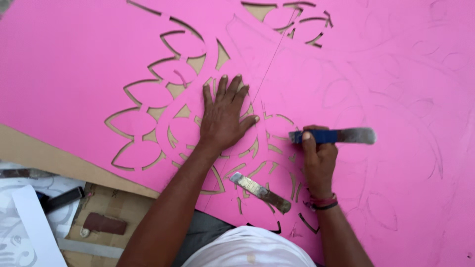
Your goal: The person uses a utility knife and a putty knife to cut along a floral pattern on a pink board and pry out the excess material.
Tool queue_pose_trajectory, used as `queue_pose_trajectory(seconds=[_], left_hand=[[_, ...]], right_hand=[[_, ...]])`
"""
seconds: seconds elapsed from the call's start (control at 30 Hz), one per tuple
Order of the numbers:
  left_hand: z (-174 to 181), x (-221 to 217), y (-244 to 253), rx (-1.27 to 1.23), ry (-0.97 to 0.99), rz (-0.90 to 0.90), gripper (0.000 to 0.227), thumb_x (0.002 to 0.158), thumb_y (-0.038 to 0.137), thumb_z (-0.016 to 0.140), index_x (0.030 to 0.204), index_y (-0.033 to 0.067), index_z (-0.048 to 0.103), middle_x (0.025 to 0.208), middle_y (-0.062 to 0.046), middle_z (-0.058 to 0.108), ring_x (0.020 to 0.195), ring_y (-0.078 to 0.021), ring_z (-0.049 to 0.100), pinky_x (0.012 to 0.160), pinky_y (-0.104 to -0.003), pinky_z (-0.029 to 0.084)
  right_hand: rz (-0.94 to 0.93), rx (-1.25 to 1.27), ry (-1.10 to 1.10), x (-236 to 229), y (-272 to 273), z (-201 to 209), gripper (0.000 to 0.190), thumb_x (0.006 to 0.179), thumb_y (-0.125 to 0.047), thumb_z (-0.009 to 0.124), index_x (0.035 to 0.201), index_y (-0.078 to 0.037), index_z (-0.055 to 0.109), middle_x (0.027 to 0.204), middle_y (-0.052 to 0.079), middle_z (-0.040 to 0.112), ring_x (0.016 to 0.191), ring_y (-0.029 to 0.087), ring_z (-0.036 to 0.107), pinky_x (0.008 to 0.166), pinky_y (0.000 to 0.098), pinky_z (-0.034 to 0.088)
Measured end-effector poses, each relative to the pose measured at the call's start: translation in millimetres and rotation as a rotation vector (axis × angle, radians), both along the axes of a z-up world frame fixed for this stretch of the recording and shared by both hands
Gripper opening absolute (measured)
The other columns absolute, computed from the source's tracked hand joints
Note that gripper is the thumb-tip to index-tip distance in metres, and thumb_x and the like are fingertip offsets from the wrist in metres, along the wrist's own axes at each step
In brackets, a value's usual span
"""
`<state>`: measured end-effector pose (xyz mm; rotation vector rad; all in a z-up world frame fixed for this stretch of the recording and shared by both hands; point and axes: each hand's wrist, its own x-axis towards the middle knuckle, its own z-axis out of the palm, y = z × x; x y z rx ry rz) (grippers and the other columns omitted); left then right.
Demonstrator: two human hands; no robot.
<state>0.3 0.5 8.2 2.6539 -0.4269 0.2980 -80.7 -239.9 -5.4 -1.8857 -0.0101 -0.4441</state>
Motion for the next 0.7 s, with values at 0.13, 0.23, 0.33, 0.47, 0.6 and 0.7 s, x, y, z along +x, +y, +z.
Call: queue_pose_trajectory(seconds=[0.13, 0.23, 0.33, 0.47, 0.6, 0.7], left_hand=[[0, -2, -2, 0.016, -0.005, -0.004, 0.081, 0.089, 0.052, 0.069, 0.151, 0.0059, 0.045, 0.164, -0.015, 0.030, 0.155, -0.0378, 0.017, 0.121, -0.068, 0.003], [-1, -1, -2, 0.028, -0.011, 0.001, 0.079, 0.090, 0.052, 0.067, 0.150, 0.0060, 0.045, 0.164, -0.015, 0.031, 0.155, -0.0378, 0.018, 0.121, -0.068, 0.004], [-1, -1, -3, 0.042, -0.006, 0.004, 0.079, 0.090, 0.052, 0.066, 0.151, 0.0064, 0.044, 0.164, -0.015, 0.031, 0.154, -0.0375, 0.019, 0.121, -0.069, 0.004], [1, -2, -3, 0.052, -0.017, 0.006, 0.079, 0.089, 0.051, 0.066, 0.150, 0.0067, 0.044, 0.164, -0.014, 0.032, 0.154, -0.0373, 0.019, 0.119, -0.070, 0.006], [0, -2, -4, 0.078, -0.027, 0.016, 0.079, 0.088, 0.052, 0.065, 0.150, 0.0067, 0.044, 0.163, -0.014, 0.031, 0.153, -0.0372, 0.020, 0.119, -0.070, 0.007], [0, -1, -4, 0.086, -0.006, 0.021, 0.079, 0.089, 0.052, 0.065, 0.150, 0.0070, 0.044, 0.163, -0.014, 0.031, 0.154, -0.0367, 0.020, 0.120, -0.069, 0.007]], right_hand=[[0.061, 0.099, -0.008, -2, 2, -6, 0.017, 0.106, -0.014, 0.060, 0.112, 0.001, 0.063, 0.087, 0.001, 0.066, 0.077, 0.006, 0.056, 0.067, 0.0235, 0.047], [0.048, 0.097, 0.020, -1, 2, -11, 0.017, 0.106, -0.013, 0.061, 0.113, 0.001, 0.065, 0.084, 0.002, 0.066, 0.073, 0.007, 0.053, 0.064, 0.0238, 0.044], [0.061, 0.108, 0.005, -1, 1, -12, 0.017, 0.105, -0.013, 0.060, 0.112, 0.001, 0.064, 0.085, 0.002, 0.068, 0.074, 0.006, 0.057, 0.065, 0.0226, 0.047], [0.115, 0.162, -0.059, 0, 4, -12, 0.015, 0.105, -0.013, 0.060, 0.112, 0.000, 0.063, 0.086, -0.001, 0.068, 0.078, 0.003, 0.060, 0.067, 0.0215, 0.050], [0.046, 0.106, 0.018, 1, 3, -10, 0.014, 0.103, -0.013, 0.062, 0.109, 0.000, 0.066, 0.071, -0.003, 0.057, 0.062, 0.003, 0.043, 0.053, 0.0229, 0.035], [0.045, 0.115, 0.026, 1, 5, -8, 0.014, 0.102, -0.013, 0.062, 0.108, -0.001, 0.066, 0.070, -0.004, 0.056, 0.061, 0.002, 0.043, 0.052, 0.0230, 0.034]])
